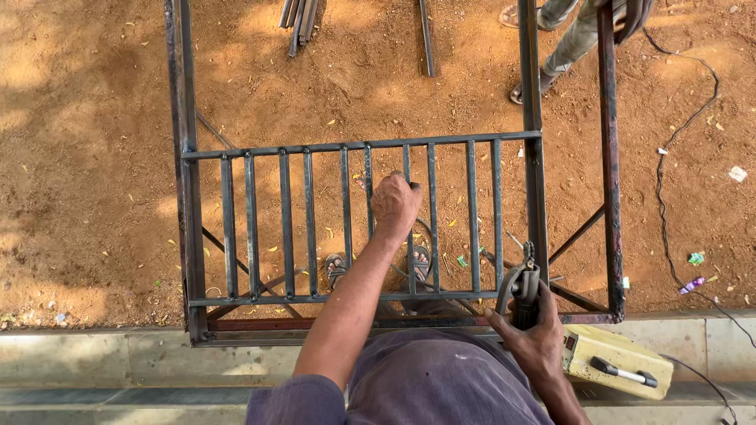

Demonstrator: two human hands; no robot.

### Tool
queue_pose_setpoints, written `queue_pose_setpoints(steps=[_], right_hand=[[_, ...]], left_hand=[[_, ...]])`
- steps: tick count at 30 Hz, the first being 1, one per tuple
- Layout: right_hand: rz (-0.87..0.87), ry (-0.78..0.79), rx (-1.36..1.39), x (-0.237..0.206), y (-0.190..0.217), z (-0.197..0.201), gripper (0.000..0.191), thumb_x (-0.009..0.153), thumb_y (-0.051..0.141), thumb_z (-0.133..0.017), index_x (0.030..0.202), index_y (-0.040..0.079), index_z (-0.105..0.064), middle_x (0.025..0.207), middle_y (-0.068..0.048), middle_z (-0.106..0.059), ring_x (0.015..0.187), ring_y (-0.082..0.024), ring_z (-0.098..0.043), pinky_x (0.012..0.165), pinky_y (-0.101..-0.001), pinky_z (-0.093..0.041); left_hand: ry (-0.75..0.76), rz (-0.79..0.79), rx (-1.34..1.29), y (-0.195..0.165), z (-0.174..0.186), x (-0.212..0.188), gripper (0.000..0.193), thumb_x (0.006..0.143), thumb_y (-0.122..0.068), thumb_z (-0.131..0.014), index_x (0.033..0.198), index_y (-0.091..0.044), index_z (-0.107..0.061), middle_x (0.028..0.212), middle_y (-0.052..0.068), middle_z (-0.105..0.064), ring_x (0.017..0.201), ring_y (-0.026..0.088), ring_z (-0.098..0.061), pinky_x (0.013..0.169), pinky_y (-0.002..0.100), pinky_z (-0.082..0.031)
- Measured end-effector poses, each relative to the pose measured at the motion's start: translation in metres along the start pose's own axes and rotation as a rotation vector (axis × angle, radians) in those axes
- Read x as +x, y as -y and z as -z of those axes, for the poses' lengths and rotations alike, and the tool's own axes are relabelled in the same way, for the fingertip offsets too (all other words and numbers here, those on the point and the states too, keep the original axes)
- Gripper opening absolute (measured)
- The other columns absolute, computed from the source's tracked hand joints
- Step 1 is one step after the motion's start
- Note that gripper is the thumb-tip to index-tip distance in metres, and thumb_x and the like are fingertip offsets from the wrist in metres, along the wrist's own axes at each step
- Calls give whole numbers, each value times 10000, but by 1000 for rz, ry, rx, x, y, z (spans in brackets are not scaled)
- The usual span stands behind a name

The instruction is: The person welds the joints of a rectangular metal frame using a welding torch, turns the frame over by hand to weld different sides, and uses a metal file to scrape and smooth the welded joints.

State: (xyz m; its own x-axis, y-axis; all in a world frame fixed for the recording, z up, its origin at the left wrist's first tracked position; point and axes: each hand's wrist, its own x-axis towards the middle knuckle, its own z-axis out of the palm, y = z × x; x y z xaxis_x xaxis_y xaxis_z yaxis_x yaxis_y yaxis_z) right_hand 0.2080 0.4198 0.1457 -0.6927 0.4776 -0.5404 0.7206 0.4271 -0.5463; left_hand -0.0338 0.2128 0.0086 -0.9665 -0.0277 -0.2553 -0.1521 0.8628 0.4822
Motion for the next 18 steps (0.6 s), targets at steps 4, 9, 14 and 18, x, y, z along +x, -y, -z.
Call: queue_pose_setpoints(steps=[4,9,14,18], right_hand=[[199,-57,83,-4,-6,0,1044,651,310,-911,1494,-12,-387,1120,-192,-672,969,-278,-725,807,-399,-655],[293,-11,276,-6,14,28,901,691,286,-870,1441,-27,-482,1104,-201,-713,925,-290,-751,804,-397,-685],[331,-53,110,-5,79,78,991,705,237,-854,1569,6,-426,1197,-204,-701,1006,-283,-732,871,-416,-643],[540,-42,-29,-11,132,94,1150,659,227,-889,1609,-17,-288,1276,-196,-622,1087,-268,-691,883,-425,-619]], left_hand=[[-110,-161,26,10,6,-3,392,930,-254,-771,1121,52,-619,684,74,-652,503,143,-545,345,287,-413],[-230,-291,-100,25,3,-5,354,913,-273,-780,1002,33,-624,792,179,-691,569,182,-650,410,301,-540],[-267,-339,-135,29,-4,-9,293,910,-279,-768,935,-18,-638,780,168,-716,605,207,-709,494,323,-593],[-227,-286,-80,28,-3,-6,324,892,-319,-758,925,-17,-645,765,172,-711,573,209,-697,440,324,-573]])
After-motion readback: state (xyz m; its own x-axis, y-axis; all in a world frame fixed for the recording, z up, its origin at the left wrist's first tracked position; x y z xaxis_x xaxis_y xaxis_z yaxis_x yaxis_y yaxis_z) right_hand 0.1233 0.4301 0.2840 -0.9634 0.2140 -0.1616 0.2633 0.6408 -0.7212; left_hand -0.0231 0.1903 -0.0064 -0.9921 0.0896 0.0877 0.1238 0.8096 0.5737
